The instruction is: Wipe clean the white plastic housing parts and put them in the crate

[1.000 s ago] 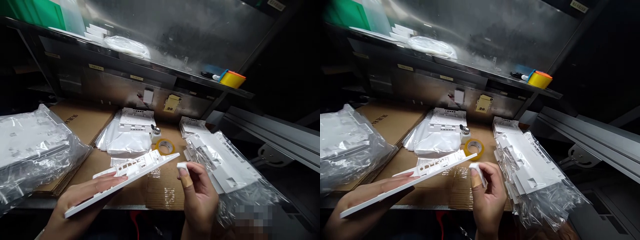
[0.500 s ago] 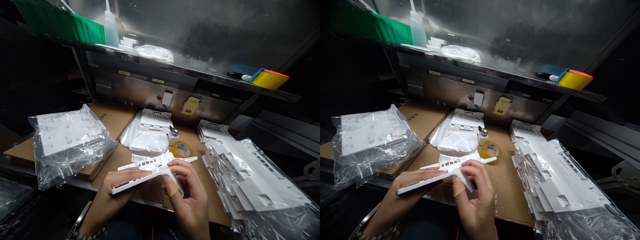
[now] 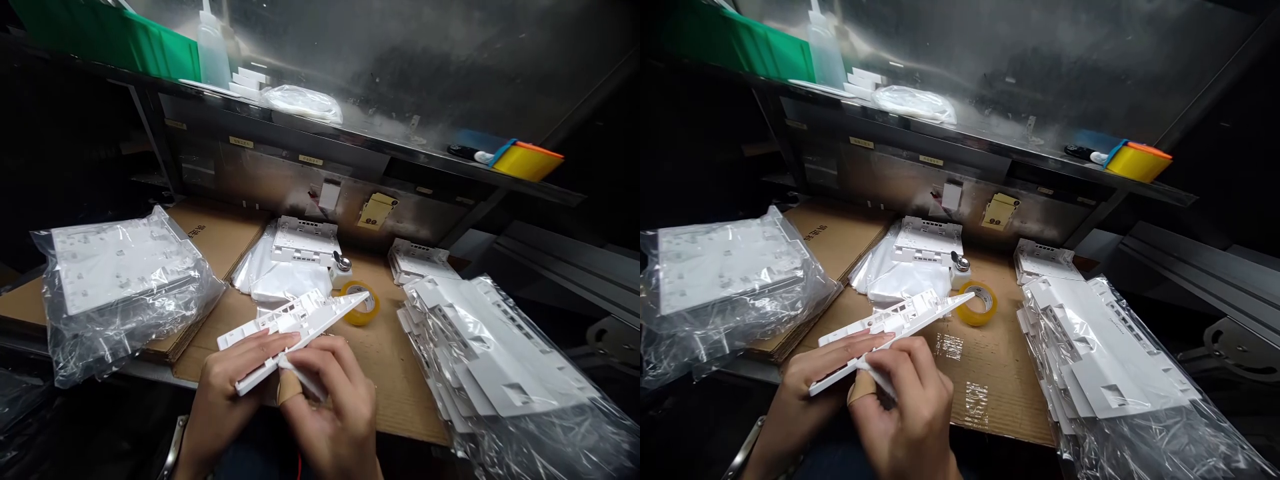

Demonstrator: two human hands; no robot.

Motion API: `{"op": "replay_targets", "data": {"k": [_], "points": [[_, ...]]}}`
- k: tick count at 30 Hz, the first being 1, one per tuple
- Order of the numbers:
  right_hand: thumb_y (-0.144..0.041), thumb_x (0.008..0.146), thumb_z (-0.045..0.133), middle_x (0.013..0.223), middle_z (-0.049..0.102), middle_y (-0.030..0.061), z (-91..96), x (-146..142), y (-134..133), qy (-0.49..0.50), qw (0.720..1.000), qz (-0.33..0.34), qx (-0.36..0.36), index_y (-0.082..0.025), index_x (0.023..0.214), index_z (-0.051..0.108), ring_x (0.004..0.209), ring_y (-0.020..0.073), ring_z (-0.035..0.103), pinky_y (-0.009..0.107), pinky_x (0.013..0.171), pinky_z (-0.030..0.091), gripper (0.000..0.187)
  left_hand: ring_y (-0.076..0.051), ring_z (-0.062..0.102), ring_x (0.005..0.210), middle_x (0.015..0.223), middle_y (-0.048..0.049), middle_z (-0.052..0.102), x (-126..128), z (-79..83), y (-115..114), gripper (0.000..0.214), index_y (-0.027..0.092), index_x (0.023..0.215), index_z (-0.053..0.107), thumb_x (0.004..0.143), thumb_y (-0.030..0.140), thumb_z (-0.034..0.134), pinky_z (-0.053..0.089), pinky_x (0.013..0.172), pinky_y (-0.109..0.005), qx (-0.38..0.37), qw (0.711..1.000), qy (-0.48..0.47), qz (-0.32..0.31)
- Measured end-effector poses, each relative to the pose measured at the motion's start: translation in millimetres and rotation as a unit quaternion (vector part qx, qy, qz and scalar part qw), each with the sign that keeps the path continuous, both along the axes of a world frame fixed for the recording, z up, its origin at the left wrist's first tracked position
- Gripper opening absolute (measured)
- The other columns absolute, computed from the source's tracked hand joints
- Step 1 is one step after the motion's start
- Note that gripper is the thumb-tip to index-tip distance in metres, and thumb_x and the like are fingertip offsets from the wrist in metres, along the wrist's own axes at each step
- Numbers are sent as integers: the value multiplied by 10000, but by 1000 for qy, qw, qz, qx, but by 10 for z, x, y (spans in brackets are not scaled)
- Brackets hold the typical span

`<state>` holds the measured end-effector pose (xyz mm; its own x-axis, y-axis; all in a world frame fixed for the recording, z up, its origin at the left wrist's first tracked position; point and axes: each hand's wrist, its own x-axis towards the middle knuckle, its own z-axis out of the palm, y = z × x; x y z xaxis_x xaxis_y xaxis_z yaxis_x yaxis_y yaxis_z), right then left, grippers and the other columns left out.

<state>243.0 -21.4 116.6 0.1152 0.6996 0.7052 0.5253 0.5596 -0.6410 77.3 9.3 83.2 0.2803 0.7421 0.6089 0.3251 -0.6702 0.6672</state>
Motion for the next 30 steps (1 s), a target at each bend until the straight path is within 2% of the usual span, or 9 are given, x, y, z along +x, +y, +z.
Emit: {"op": "replay_targets", "data": {"k": [3, 7, 11, 16, 20, 24, 25, 27, 30], "points": [[-78, 843, 662, 844, 664, 26, 31, 42, 15, -14, 999, -27, -25, -193, 909, 727, 724, 124, 693, 200, 667, 563, 148, -146, 731, 1136, 1244, 42, 774, -11, -9, 8, 447, 339, 1285, 696, 919, 88, 639, 504, 1088, -232, 12, 1000, 10, 20], [-85, 845, 668, 847, 658, 18, 107, 95, -3, -3, 1000, -26, -5, -191, 909, 735, 711, 107, 684, 177, 656, 558, 141, -144, 713, 1174, 1258, 43, 768, -39, 32, 43, 455, 318, 1307, 679, 927, 79, 605, 472, 1123, -237, 27, 999, 43, 9], [-101, 853, 699, 869, 643, 11, 179, 116, -45, 17, 997, -80, 6, -207, 914, 734, 756, 96, 669, 152, 668, 554, 128, -124, 699, 1193, 1261, 60, 766, -52, 65, 66, 435, 325, 1318, 671, 942, 111, 630, 422, 1154, -210, 33, 997, 63, 15], [-69, 850, 677, 853, 653, 22, 121, 84, -2, -7, 1000, -7, -1, -171, 920, 731, 710, 97, 678, 167, 667, 565, 135, -120, 703, 1184, 1278, 68, 758, -23, 53, 60, 454, 321, 1328, 656, 934, 98, 620, 439, 1141, -203, 36, 999, 38, -12], [-51, 850, 676, 867, 663, 36, 66, 21, 14, -11, 999, -38, -4, -157, 929, 732, 749, 109, 689, 179, 703, 560, 143, -116, 691, 1204, 1278, 63, 759, -13, 18, 44, 482, 320, 1336, 655, 924, 74, 608, 414, 1159, -198, 44, 998, 44, -18], [-42, 841, 679, 878, 668, 27, 39, 66, 54, -13, 1000, 13, 1, -164, 947, 728, 765, 109, 697, 177, 704, 568, 168, -133, 710, 1175, 1274, 69, 760, -29, -37, 25, 428, 358, 1309, 680, 938, 147, 648, 441, 1138, -205, -7, 999, 9, -31], [-58, 855, 680, 888, 672, 28, 32, 135, 87, -13, 1000, 4, -7, -168, 954, 731, 787, 113, 695, 186, 714, 568, 157, -137, 712, 1172, 1273, 72, 759, -35, -43, 22, 434, 370, 1307, 685, 938, 144, 651, 451, 1133, -212, -23, 999, 5, -26], [-116, 886, 697, 916, 678, 32, 23, 334, 164, -3, 998, -63, -22, -182, 969, 742, 837, 127, 682, 215, 738, 565, 115, -153, 721, 1159, 1252, 72, 767, -43, -27, 17, 430, 388, 1282, 707, 936, 138, 664, 478, 1112, -226, -60, 998, -5, -9], [-238, 894, 749, 934, 662, 22, 57, 627, 226, 89, 981, -172, -11, -211, 948, 747, 807, 135, 663, 249, 685, 563, 60, -203, 764, 1062, 1166, 42, 799, -35, 74, 13, 283, 375, 1142, 790, 907, 223, 740, 568, 996, -241, -151, 987, -55, -11]]}}
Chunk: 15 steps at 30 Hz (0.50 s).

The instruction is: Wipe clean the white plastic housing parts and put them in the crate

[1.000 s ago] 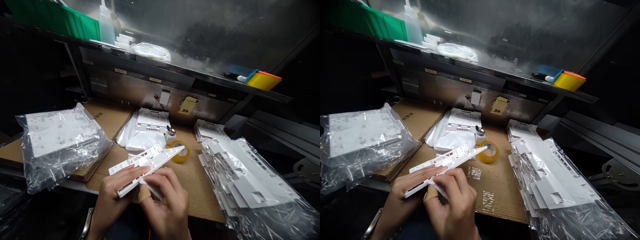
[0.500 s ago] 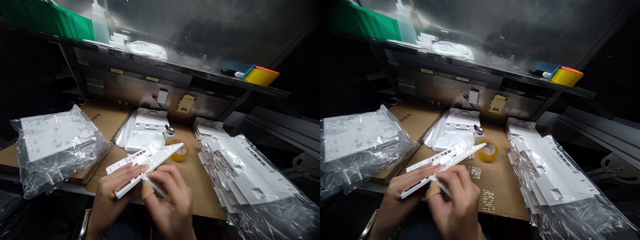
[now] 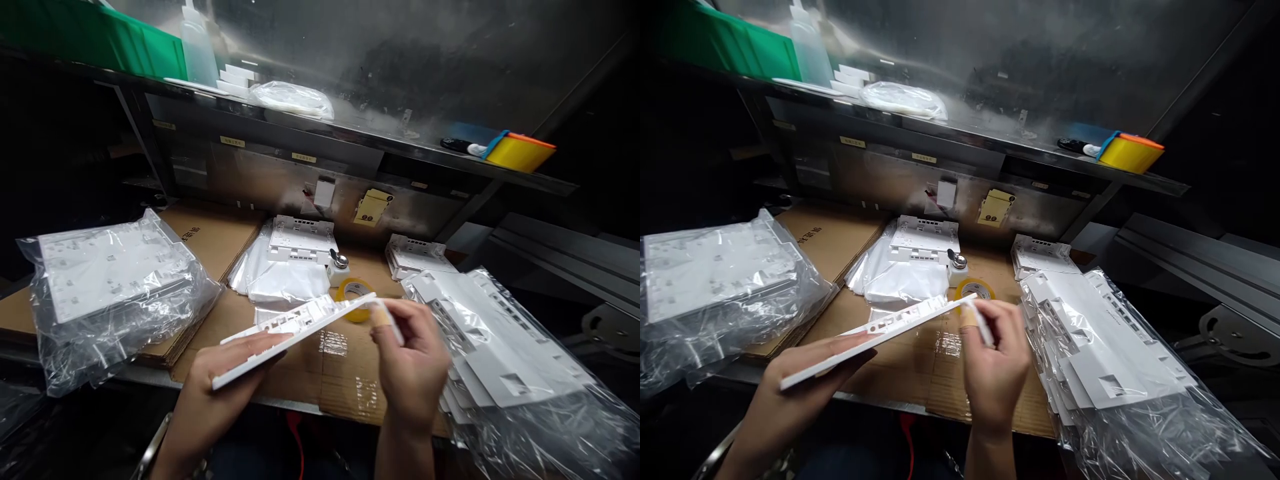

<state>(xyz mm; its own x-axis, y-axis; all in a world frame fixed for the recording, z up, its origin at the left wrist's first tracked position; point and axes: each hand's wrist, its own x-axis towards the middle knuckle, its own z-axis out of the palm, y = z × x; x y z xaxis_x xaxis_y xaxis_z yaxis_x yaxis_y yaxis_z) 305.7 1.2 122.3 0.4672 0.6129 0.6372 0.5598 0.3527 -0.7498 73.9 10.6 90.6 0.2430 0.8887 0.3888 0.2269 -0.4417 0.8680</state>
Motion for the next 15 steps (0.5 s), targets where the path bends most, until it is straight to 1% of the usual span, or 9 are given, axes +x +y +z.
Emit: {"op": "replay_targets", "data": {"k": [1, 2, 5, 7, 9, 11, 13, 14, 15], "points": [[-273, 893, 758, 927, 649, 12, 25, 55, -6, 43, 999, -12, 8, -218, 947, 741, 748, 123, 655, 246, 633, 555, 79, -221, 775, 1027, 1132, 28, 809, 8, 44, 0, 229, 365, 1091, 811, 893, 260, 762, 595, 942, -244, -35, 999, -23, -4], [-298, 896, 758, 921, 636, 3, 55, 83, -23, 84, 996, -6, 12, -223, 956, 733, 684, 108, 645, 240, 580, 544, 99, -234, 783, 993, 1100, 16, 817, 16, 86, 1, 183, 356, 1042, 828, 876, 294, 783, 614, 895, -246, -68, 997, -43, -6], [-324, 938, 710, 1007, 650, 8, 143, 38, -111, 154, 985, 74, -6, -233, 1031, 692, 581, 81, 649, 227, 484, 534, 132, -255, 790, 939, 1041, -9, 828, 19, 144, 12, 182, 340, 999, 842, 818, 352, 836, 628, 835, -254, -129, 989, -74, 4], [-328, 981, 648, 1146, 673, 33, 172, -32, -159, 169, 977, 129, -23, -245, 1077, 648, 584, 82, 678, 222, 462, 543, 126, -261, 792, 907, 1020, -14, 830, -10, 123, 23, 242, 336, 1030, 835, 790, 345, 859, 633, 798, -256, -132, 989, -68, 1], [-327, 1020, 586, 1262, 671, 46, 170, -86, -182, 181, 969, 164, -35, -265, 1105, 600, 581, 77, 686, 210, 444, 537, 107, -267, 792, 901, 1017, -15, 831, -51, 92, 34, 291, 337, 1074, 821, 786, 321, 860, 636, 777, -261, -122, 991, -49, -15], [-333, 1041, 548, 1276, 681, 45, 147, -113, -188, 183, 959, 206, -66, -274, 1121, 568, 580, 74, 682, 200, 438, 530, 102, -261, 792, 884, 1018, -14, 831, -77, 83, 36, 279, 344, 1083, 818, 806, 314, 841, 636, 763, -266, -118, 992, -34, -32], [-346, 1042, 549, 1187, 710, 37, 119, -121, -185, 170, 948, 245, -116, -268, 1133, 564, 623, 86, 688, 203, 486, 554, 121, -273, 788, 905, 1029, -21, 829, -75, 94, 33, 233, 344, 1058, 826, 825, 338, 822, 641, 790, -301, -127, 991, -37, -37], [-350, 1038, 558, 1122, 723, 32, 106, -122, -182, 162, 943, 259, -135, -261, 1133, 568, 659, 98, 696, 212, 533, 575, 131, -289, 782, 948, 1018, -26, 830, -63, 96, 32, 186, 338, 1016, 837, 832, 355, 815, 639, 851, -338, -134, 990, -42, -32], [-353, 1033, 569, 1056, 730, 25, 94, -125, -179, 158, 940, 268, -143, -255, 1126, 574, 694, 112, 704, 224, 579, 593, 135, -309, 767, 1014, 1009, -30, 831, -44, 88, 35, 146, 332, 968, 845, 829, 368, 818, 614, 954, -392, -137, 989, -47, -20]]}}
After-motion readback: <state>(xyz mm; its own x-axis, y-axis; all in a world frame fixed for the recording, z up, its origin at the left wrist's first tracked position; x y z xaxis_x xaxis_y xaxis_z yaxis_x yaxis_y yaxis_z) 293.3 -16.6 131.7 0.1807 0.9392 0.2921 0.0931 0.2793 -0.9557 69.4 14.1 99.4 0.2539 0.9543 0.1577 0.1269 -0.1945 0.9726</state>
